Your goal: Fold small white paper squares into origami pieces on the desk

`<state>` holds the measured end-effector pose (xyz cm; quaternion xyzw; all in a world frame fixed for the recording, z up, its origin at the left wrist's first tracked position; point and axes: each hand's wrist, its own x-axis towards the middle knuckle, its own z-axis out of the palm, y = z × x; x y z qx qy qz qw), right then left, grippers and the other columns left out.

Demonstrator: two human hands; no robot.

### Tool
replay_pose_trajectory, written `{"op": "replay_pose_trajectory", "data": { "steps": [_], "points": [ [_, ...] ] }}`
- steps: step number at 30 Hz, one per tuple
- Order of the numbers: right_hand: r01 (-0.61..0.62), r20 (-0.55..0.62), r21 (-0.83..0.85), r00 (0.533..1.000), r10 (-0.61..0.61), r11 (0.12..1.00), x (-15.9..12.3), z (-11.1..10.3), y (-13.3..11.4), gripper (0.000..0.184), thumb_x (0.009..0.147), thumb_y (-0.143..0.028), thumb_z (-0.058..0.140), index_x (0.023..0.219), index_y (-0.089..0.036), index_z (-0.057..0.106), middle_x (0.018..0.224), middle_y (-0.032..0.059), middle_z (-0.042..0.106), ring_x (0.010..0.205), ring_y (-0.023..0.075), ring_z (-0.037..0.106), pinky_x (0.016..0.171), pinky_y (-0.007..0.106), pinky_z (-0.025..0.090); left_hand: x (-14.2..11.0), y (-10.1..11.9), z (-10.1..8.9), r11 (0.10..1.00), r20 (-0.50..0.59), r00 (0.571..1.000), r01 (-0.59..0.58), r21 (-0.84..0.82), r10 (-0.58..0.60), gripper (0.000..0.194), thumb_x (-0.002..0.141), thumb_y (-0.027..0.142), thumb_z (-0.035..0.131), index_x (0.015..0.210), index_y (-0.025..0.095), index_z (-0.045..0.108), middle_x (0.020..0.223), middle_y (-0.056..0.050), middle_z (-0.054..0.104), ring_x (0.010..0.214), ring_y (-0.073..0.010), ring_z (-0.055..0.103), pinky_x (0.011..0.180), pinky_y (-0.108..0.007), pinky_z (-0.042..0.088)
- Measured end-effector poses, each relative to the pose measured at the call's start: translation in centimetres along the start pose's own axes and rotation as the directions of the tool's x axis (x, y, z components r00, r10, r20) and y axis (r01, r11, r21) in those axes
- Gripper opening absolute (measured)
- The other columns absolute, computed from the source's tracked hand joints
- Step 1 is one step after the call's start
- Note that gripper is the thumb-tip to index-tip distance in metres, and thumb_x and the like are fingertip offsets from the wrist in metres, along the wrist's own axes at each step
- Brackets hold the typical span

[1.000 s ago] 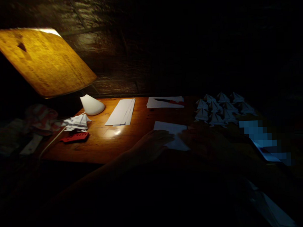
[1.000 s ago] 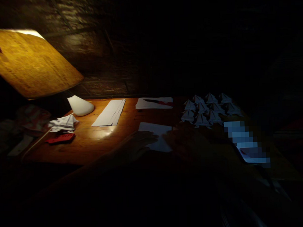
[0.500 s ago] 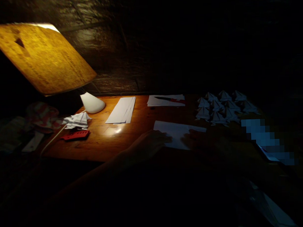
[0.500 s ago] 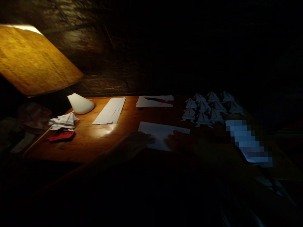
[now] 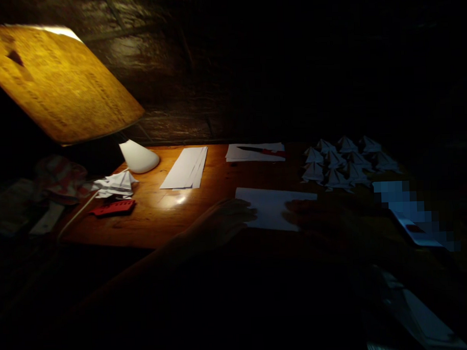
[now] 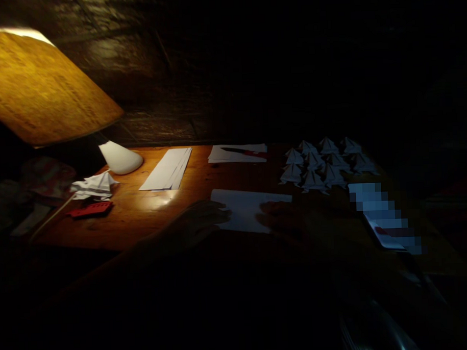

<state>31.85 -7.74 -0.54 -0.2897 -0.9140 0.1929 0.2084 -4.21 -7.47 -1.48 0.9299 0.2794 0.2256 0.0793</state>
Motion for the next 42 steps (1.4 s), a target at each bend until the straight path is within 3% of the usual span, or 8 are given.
{"op": "replay_pose_trajectory", "data": {
  "steps": [14,21,25,30,33,35,38,42],
  "points": [
    [0.032,0.007,-0.02,0.999,-0.031,0.999,0.1,-0.3,-0.1,0.044,0.1,-0.026,0.056,0.144,-0.032,0.062,0.153,0.0066,0.057,0.138,0.0266,0.058,0.11,0.046,0.053,-0.4,0.4,0.5,0.998,0.012,0.998,-0.06,-0.034,0.061,0.027,0.106,0.021,0.05,0.127,0.021,0.068,0.116,-0.009,0.074,0.105,-0.0188,0.069,0.091,-0.035,0.061],
    [-0.008,0.007,-0.027,1.0,0.008,1.0,0.3,-0.2,-0.4,0.032,0.101,-0.031,0.057,0.129,-0.025,0.072,0.149,0.0094,0.06,0.136,0.0274,0.059,0.108,0.045,0.054,-0.1,1.8,-0.4,0.983,0.129,0.986,0.123,-0.134,-0.106,0.025,0.107,0.03,0.051,0.111,0.023,0.074,0.092,-0.005,0.071,0.083,-0.0152,0.067,0.075,-0.029,0.058],
    [-0.044,0.015,-0.005,0.999,0.045,0.999,0.1,0.0,0.0,0.028,0.1,-0.033,0.058,0.122,-0.025,0.074,0.149,0.0091,0.06,0.135,0.0285,0.059,0.108,0.047,0.054,0.1,2.3,-0.5,0.933,0.168,0.96,0.262,-0.246,-0.225,0.02,0.103,0.033,0.059,0.111,0.024,0.075,0.094,-0.004,0.072,0.085,-0.0153,0.069,0.075,-0.027,0.058],
    [-0.01,-0.007,0.036,1.0,0.01,0.999,0.1,0.0,0.2,0.025,0.1,-0.03,0.058,0.117,-0.025,0.075,0.146,0.0095,0.062,0.135,0.0274,0.058,0.109,0.047,0.052,0.3,2.4,-0.7,0.908,0.209,0.952,0.281,-0.311,-0.223,0.017,0.101,0.028,0.059,0.108,0.025,0.075,0.1,-0.004,0.074,0.089,-0.016,0.07,0.078,-0.028,0.059],
    [0.01,0.0,0.058,1.0,-0.01,0.998,0.5,-0.4,-0.3,0.031,0.1,-0.027,0.057,0.127,-0.026,0.071,0.146,0.0099,0.062,0.135,0.0269,0.059,0.108,0.045,0.053,0.9,2.9,-1.2,0.961,0.147,0.987,0.107,-0.253,-0.071,0.027,0.101,0.016,0.05,0.115,0.024,0.072,0.11,-0.006,0.074,0.102,-0.018,0.069,0.09,-0.033,0.059],
    [-0.01,0.014,0.095,1.0,0.009,0.995,0.7,-0.5,-0.7,0.035,0.1,-0.029,0.058,0.133,-0.028,0.068,0.145,0.0099,0.062,0.133,0.0268,0.061,0.105,0.043,0.055,1.9,3.6,-1.2,0.993,0.06,0.998,-0.005,-0.116,0.012,0.037,0.098,0.013,0.05,0.13,0.024,0.064,0.13,-0.009,0.068,0.124,-0.0229,0.062,0.106,-0.043,0.053],
    [-0.052,0.029,0.153,0.998,0.048,0.987,0.8,-0.3,-0.7,0.037,0.101,-0.031,0.056,0.136,-0.029,0.067,0.146,0.0105,0.061,0.128,0.0256,0.064,0.099,0.04,0.059,3.8,4.9,-0.3,0.991,0.03,0.993,0.107,0.083,-0.11,0.071,0.095,0.042,0.062,0.157,0.019,0.036,0.164,-0.016,0.037,0.154,-0.0364,0.03,0.123,-0.059,0.033],
    [0.008,0.014,0.095,1.0,-0.01,0.995,0.3,0.0,0.1,0.037,0.1,-0.025,0.057,0.135,-0.029,0.067,0.148,0.0099,0.059,0.134,0.0272,0.059,0.106,0.044,0.054,5.5,5.7,2.0,0.939,0.144,0.948,0.246,0.24,-0.285,0.1,0.091,0.072,0.056,0.16,0.006,0.024,0.17,-0.025,0.018,0.159,-0.0446,0.011,0.127,-0.062,0.018]
  ]
}}
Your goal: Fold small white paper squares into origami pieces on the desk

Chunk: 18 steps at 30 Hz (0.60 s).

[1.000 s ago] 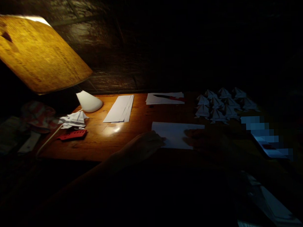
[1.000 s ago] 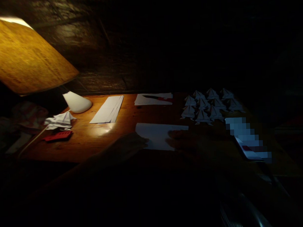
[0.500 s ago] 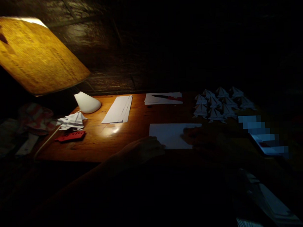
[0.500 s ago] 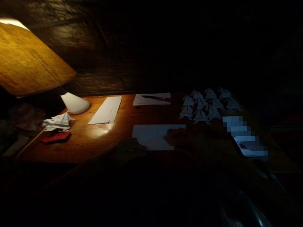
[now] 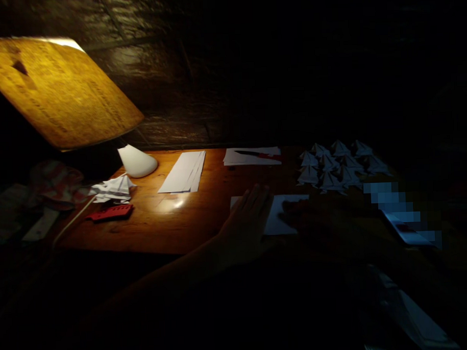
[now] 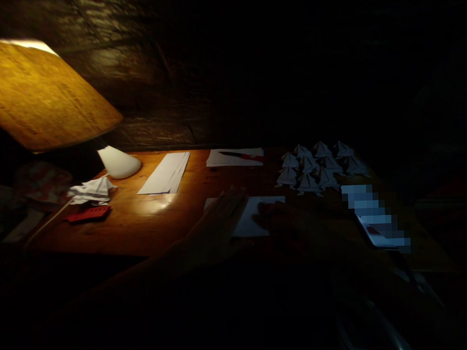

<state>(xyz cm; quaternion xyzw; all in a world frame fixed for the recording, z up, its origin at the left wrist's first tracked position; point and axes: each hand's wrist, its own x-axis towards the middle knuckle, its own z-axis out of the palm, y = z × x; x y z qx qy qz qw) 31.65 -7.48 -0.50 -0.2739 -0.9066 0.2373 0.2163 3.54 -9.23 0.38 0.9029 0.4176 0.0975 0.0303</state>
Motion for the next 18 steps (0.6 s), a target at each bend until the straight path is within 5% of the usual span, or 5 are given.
{"op": "replay_pose_trajectory", "data": {
  "steps": [4,9,13,18],
  "points": [
    [0.011,0.026,-0.062,1.0,-0.009,0.998,-0.4,0.0,0.5,0.041,0.101,-0.026,0.056,0.141,-0.029,0.062,0.151,0.01,0.056,0.137,0.0279,0.056,0.11,0.047,0.051,0.1,-0.2,1.7,0.999,0.06,0.998,0.034,0.026,-0.035,0.107,0.09,0.079,0.048,0.161,0.004,0.02,0.171,-0.026,0.014,0.159,-0.0424,0.016,0.128,-0.058,0.019],
    [-0.04,0.041,-0.104,0.998,0.045,0.994,-0.3,0.0,0.1,0.04,0.101,-0.032,0.054,0.14,-0.03,0.064,0.152,0.0091,0.056,0.137,0.0299,0.056,0.109,0.05,0.052,-0.2,-1.2,3.1,0.999,-0.024,0.999,0.03,0.019,-0.029,0.107,0.09,0.079,0.047,0.164,0.01,0.011,0.172,-0.022,0.013,0.16,-0.0412,0.01,0.129,-0.061,0.013],
    [-0.028,0.036,-0.153,0.999,0.034,0.988,-0.2,-0.4,-0.2,0.046,0.101,-0.032,0.053,0.147,-0.03,0.058,0.151,0.0097,0.058,0.131,0.0296,0.06,0.106,0.049,0.054,-0.2,-0.8,2.6,0.999,0.0,0.999,0.034,-0.01,-0.034,0.106,0.09,0.079,0.048,0.163,0.01,0.015,0.172,-0.023,0.015,0.159,-0.0427,0.012,0.127,-0.063,0.015],
    [-0.038,-0.003,-0.277,0.999,0.038,0.96,0.7,-0.2,-2.1,0.042,0.098,-0.049,0.059,0.127,-0.022,0.072,0.134,0.0153,0.068,0.124,0.0338,0.063,0.106,0.057,0.051,-0.2,-0.3,1.8,0.997,0.016,0.998,0.067,-0.026,-0.066,0.098,0.092,0.071,0.052,0.162,0.009,0.021,0.171,-0.023,0.016,0.159,-0.0416,0.014,0.128,-0.061,0.016]
  ]
}}
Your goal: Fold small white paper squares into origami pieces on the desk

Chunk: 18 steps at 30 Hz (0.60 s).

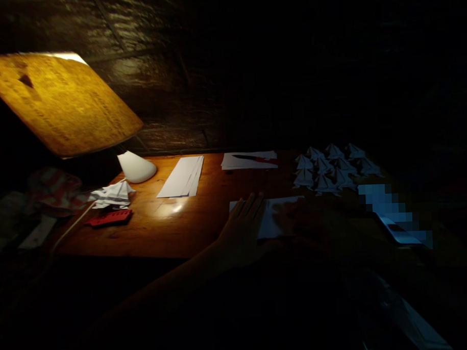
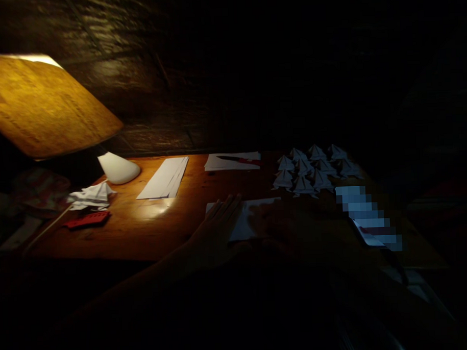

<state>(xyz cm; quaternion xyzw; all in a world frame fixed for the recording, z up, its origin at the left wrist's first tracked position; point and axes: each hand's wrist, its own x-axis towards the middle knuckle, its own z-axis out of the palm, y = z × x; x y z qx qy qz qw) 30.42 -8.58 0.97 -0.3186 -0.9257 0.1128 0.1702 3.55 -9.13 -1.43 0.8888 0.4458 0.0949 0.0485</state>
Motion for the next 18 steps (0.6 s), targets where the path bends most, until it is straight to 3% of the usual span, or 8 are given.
{"op": "replay_pose_trajectory", "data": {
  "steps": [2,4,6,8,13,18],
  "points": [
    [-0.09,-0.106,-0.081,0.991,0.081,0.993,1.3,0.7,-1.9,0.071,0.092,-0.065,0.061,0.136,-0.009,0.064,0.141,0.0255,0.061,0.135,0.0424,0.054,0.113,0.065,0.042,0.1,-0.4,0.4,1.0,0.007,1.0,-0.021,0.007,0.021,0.105,0.088,0.067,0.06,0.163,0.007,0.017,0.171,-0.025,0.015,0.159,-0.0424,0.012,0.128,-0.061,0.015],
    [-0.07,-0.126,-0.128,0.991,0.054,0.989,3.0,2.0,-4.0,0.093,0.091,-0.072,0.057,0.152,-0.002,0.046,0.157,0.028,0.046,0.149,0.0426,0.038,0.123,0.063,0.031,0.4,-1.2,1.1,0.997,0.036,0.997,-0.064,0.031,0.063,0.11,0.083,0.061,0.067,0.163,0.006,0.015,0.17,-0.027,0.016,0.159,-0.0436,0.01,0.127,-0.062,0.015],
    [-0.021,-0.08,-0.137,0.997,0.01,0.99,4.8,3.7,-5.3,0.103,0.092,-0.075,0.05,0.157,0.003,0.036,0.165,0.0293,0.031,0.156,0.0414,0.026,0.127,0.059,0.025,0.6,-1.8,1.8,0.995,0.057,0.996,-0.075,0.071,0.071,0.094,0.089,0.049,0.062,0.163,0.01,0.02,0.17,-0.024,0.021,0.16,-0.0412,0.014,0.127,-0.061,0.016],
    [-0.057,-0.049,-0.105,0.997,0.053,0.993,6.0,5.0,-5.5,0.111,0.089,-0.081,0.048,0.156,0.007,0.034,0.165,0.0311,0.027,0.156,0.0418,0.024,0.126,0.057,0.028,0.6,-2.1,2.1,0.994,0.049,0.997,-0.063,0.092,0.058,0.085,0.091,0.041,0.057,0.162,0.009,0.022,0.169,-0.025,0.024,0.159,-0.0392,0.018,0.128,-0.059,0.017],
    [-0.135,-0.078,-0.088,0.989,0.128,0.987,4.5,5.7,-2.3,0.097,0.097,-0.074,0.04,0.16,-0.001,0.031,0.166,0.0266,0.028,0.156,0.0346,0.027,0.126,0.054,0.031,0.0,-0.8,0.8,0.999,-0.015,0.998,-0.053,0.007,0.053,0.093,0.088,0.046,0.058,0.163,0.007,0.017,0.169,-0.024,0.024,0.159,-0.0379,0.02,0.128,-0.055,0.021],
    [-0.228,-0.125,-0.239,0.971,0.203,0.944,0.9,4.9,0.0,0.1,0.095,-0.076,0.04,0.158,0.002,0.036,0.166,0.0288,0.028,0.157,0.0369,0.025,0.126,0.056,0.028,-0.1,-0.1,0.1,1.0,-0.019,1.0,-0.004,0.01,0.004,0.095,0.095,0.068,0.049,0.161,0.005,0.023,0.169,-0.026,0.022,0.159,-0.0395,0.02,0.128,-0.056,0.022]
  ]
}}
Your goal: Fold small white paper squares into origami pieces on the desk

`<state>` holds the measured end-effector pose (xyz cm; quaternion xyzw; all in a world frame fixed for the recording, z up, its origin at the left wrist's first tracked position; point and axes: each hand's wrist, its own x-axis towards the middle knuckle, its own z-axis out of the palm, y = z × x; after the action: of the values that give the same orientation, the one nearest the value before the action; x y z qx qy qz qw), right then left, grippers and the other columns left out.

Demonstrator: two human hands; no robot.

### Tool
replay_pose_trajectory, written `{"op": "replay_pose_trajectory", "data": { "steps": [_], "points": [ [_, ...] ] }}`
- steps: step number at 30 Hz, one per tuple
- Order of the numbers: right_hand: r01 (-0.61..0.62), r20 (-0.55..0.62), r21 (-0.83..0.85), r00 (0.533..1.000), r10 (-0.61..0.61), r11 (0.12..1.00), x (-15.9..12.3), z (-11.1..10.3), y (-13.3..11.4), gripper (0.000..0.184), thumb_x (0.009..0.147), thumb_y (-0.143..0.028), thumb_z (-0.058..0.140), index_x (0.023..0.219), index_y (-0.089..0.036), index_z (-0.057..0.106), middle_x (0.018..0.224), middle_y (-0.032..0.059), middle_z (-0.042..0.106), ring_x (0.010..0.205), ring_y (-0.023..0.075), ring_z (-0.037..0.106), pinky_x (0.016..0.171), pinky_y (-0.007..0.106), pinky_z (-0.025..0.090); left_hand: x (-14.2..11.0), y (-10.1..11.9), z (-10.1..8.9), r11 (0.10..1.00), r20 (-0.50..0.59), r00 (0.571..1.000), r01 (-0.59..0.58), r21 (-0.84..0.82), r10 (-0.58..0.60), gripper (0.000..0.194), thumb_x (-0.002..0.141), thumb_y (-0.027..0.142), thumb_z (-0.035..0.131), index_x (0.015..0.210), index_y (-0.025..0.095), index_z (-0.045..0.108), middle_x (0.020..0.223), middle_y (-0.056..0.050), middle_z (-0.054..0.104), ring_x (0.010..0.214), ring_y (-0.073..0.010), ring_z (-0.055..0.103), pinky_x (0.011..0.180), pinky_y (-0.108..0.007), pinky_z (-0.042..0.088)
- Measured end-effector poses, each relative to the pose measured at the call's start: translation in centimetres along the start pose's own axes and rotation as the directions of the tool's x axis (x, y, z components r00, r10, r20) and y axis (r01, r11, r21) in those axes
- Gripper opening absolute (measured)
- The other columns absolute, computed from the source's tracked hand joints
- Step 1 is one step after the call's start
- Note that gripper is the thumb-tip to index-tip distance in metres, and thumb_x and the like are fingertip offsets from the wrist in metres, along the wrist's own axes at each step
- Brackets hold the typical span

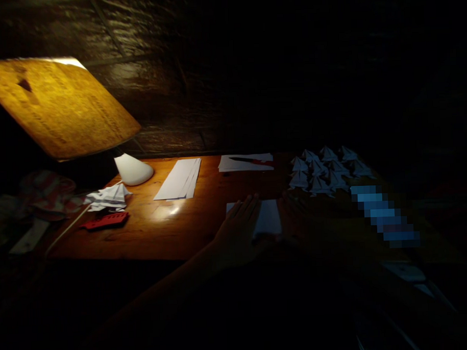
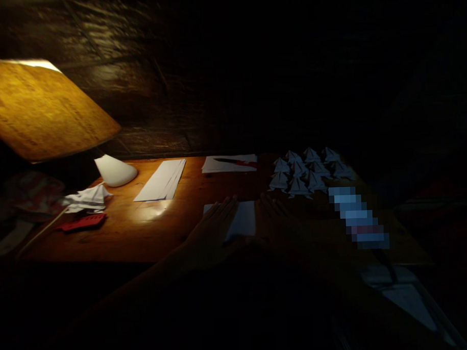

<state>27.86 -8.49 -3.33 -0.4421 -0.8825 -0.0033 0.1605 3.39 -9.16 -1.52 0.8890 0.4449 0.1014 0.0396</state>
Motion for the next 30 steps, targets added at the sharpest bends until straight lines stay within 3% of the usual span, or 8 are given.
{"op": "replay_pose_trajectory", "data": {
  "steps": [4,9,19,22,27,30],
  "points": [
    [-0.023,0.005,-0.098,1.0,0.024,0.995,-0.6,-0.3,0.1,0.096,0.097,-0.072,0.04,0.156,0.003,0.037,0.165,0.0288,0.031,0.157,0.0386,0.025,0.125,0.058,0.028,-0.9,-1.9,0.1,0.999,-0.025,1.0,0.006,0.035,-0.005,0.095,0.096,0.07,0.047,0.163,0.008,0.019,0.169,-0.025,0.02,0.158,-0.0399,0.021,0.127,-0.06,0.023],
    [-0.024,-0.012,-0.099,1.0,0.023,0.995,-0.3,-1.5,-0.6,0.092,0.096,-0.068,0.045,0.154,0.004,0.041,0.16,0.0306,0.039,0.153,0.0406,0.032,0.122,0.059,0.032,-2.9,-4.1,-0.8,0.993,-0.038,0.996,0.087,0.081,-0.084,0.086,0.1,0.063,0.046,0.161,0.007,0.025,0.167,-0.027,0.028,0.156,-0.0403,0.027,0.127,-0.061,0.023],
    [0.003,-0.018,-0.195,1.0,-0.006,0.981,-0.3,-1.2,-0.5,0.072,0.104,-0.053,0.034,0.151,0.001,0.044,0.159,0.0324,0.039,0.152,0.0435,0.032,0.118,0.066,0.031,-3.3,-4.1,-1.1,0.99,-0.033,0.995,0.094,0.102,-0.091,0.078,0.102,0.057,0.045,0.16,0.008,0.027,0.168,-0.025,0.026,0.157,-0.0384,0.026,0.127,-0.061,0.022],
    [0.006,-0.023,-0.242,1.0,-0.012,0.97,-0.3,-1.2,-0.6,0.062,0.106,-0.046,0.035,0.15,-0.003,0.046,0.159,0.029,0.043,0.151,0.0412,0.035,0.119,0.063,0.032,-3.3,-4.4,-1.1,0.993,-0.021,0.995,0.102,0.061,-0.101,0.076,0.101,0.053,0.047,0.16,0.009,0.028,0.167,-0.025,0.027,0.157,-0.0391,0.025,0.126,-0.063,0.024],
    [0.007,-0.025,-0.252,1.0,-0.014,0.968,-0.3,-1.5,-0.8,0.052,0.105,-0.033,0.035,0.146,-0.004,0.051,0.158,0.0271,0.045,0.149,0.0406,0.038,0.118,0.062,0.033,-3.0,-5.2,-1.6,0.98,-0.034,0.984,0.173,-0.096,-0.177,0.057,0.102,0.028,0.045,0.157,0.016,0.035,0.166,-0.017,0.037,0.155,-0.0317,0.034,0.125,-0.06,0.028],
    [0.044,0.022,-0.234,0.999,-0.04,0.971,-0.2,-1.6,-0.3,0.05,0.102,-0.035,0.042,0.141,-0.005,0.055,0.154,0.0285,0.048,0.146,0.0427,0.041,0.116,0.064,0.034,-2.6,-5.7,-2.0,0.97,-0.063,0.981,0.172,-0.169,-0.185,0.056,0.096,0.027,0.056,0.15,0.017,0.042,0.161,-0.017,0.043,0.149,-0.0327,0.041,0.122,-0.059,0.033]
  ]
}}
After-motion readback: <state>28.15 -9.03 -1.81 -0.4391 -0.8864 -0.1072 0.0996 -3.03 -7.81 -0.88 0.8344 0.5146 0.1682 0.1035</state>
